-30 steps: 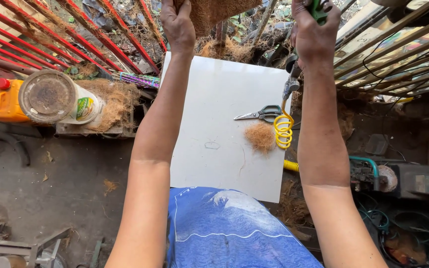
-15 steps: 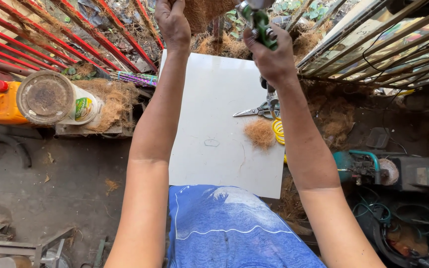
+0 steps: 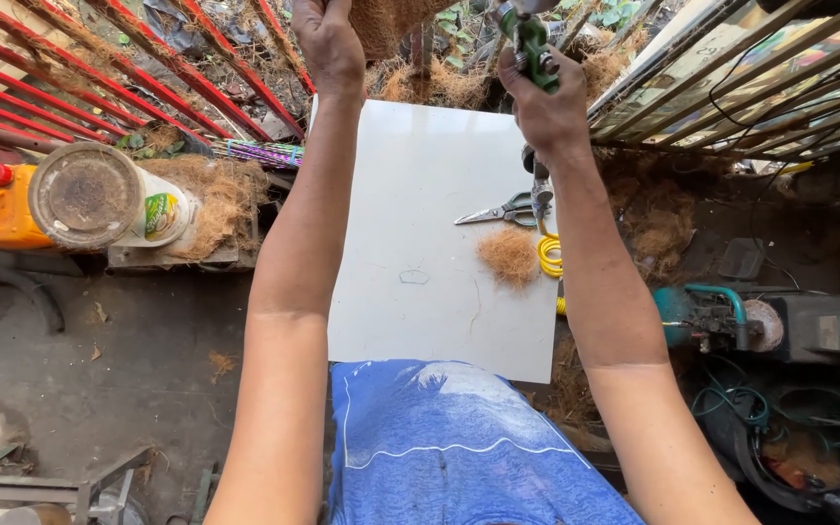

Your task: The person holds a rectangular piece of coco fiber and uses a spray gun to apply a coating to both sides. They rotate and flip the piece to cover all surfaces, then place it on a metal rack.

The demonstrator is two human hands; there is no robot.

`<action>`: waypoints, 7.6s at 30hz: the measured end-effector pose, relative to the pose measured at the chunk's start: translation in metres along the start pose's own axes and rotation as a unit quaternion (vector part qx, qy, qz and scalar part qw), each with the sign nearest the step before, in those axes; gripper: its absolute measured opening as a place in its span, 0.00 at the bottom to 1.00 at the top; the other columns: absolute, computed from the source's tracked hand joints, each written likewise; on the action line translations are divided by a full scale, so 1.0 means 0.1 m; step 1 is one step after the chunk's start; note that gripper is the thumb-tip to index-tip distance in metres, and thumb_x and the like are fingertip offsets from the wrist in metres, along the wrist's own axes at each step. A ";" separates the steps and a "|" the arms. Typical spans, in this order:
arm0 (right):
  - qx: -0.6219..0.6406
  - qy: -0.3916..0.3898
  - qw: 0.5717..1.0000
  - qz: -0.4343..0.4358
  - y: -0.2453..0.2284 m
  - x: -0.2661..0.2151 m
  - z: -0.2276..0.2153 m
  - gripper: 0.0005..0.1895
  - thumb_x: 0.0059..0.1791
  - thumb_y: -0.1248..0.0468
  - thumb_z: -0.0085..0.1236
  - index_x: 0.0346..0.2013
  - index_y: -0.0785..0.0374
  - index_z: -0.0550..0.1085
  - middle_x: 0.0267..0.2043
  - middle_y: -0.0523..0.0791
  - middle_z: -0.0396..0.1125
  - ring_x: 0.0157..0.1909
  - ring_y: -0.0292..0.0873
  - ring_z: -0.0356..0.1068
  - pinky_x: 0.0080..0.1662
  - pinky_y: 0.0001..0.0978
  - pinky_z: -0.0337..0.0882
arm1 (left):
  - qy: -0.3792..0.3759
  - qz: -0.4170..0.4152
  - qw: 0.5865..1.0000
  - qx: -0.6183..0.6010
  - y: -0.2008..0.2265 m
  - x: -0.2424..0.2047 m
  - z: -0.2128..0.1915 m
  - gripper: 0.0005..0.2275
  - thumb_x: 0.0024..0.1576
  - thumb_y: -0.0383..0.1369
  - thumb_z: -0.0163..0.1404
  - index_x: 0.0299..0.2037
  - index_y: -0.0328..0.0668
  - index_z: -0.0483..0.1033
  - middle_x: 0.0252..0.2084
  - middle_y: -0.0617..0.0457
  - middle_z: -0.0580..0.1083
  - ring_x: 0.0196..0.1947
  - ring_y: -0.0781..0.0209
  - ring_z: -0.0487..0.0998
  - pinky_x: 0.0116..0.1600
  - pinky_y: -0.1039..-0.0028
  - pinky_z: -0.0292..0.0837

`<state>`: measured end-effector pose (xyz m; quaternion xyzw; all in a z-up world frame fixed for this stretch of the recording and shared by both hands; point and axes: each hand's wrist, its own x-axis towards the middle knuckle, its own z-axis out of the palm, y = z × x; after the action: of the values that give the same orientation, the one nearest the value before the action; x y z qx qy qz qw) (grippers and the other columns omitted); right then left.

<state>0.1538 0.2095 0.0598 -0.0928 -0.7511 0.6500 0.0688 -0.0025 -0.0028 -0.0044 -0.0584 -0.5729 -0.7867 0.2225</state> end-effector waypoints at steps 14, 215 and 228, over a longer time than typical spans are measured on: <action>0.044 0.060 0.996 0.041 0.29 0.05 -0.23 0.20 0.54 0.52 0.58 0.25 0.54 0.61 0.24 0.39 0.60 0.18 0.33 0.54 0.19 0.26 0.59 | -0.013 0.005 0.999 -0.041 -0.10 0.03 -0.04 0.08 0.59 0.25 0.51 0.47 0.38 0.77 0.47 0.46 0.80 0.51 0.50 0.79 0.60 0.62 0.75; -0.044 0.059 0.995 -0.065 0.01 -1.12 -0.60 0.06 0.60 0.63 0.52 0.48 0.62 0.69 0.31 0.43 0.65 0.29 0.35 0.68 0.25 0.21 0.61 | -0.102 -0.425 0.862 -0.257 0.74 -1.37 -1.03 0.23 0.59 0.31 0.52 0.64 0.34 0.63 0.62 0.41 0.69 0.63 0.44 0.70 0.67 0.51 0.70; -0.156 -0.069 0.985 -0.025 0.16 -1.26 0.12 0.22 0.53 0.50 0.58 0.24 0.57 0.60 0.31 0.40 0.55 0.33 0.38 0.55 0.36 0.31 0.56 | -0.123 -0.375 0.880 -0.265 0.74 -1.01 -1.12 0.21 0.60 0.36 0.51 0.58 0.27 0.69 0.61 0.36 0.70 0.63 0.41 0.71 0.67 0.54 0.71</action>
<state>0.2742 0.1713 0.0439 -0.0384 -0.8482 0.5279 0.0176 0.1371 -0.0959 -0.0125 0.0080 -0.3452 -0.9201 -0.1850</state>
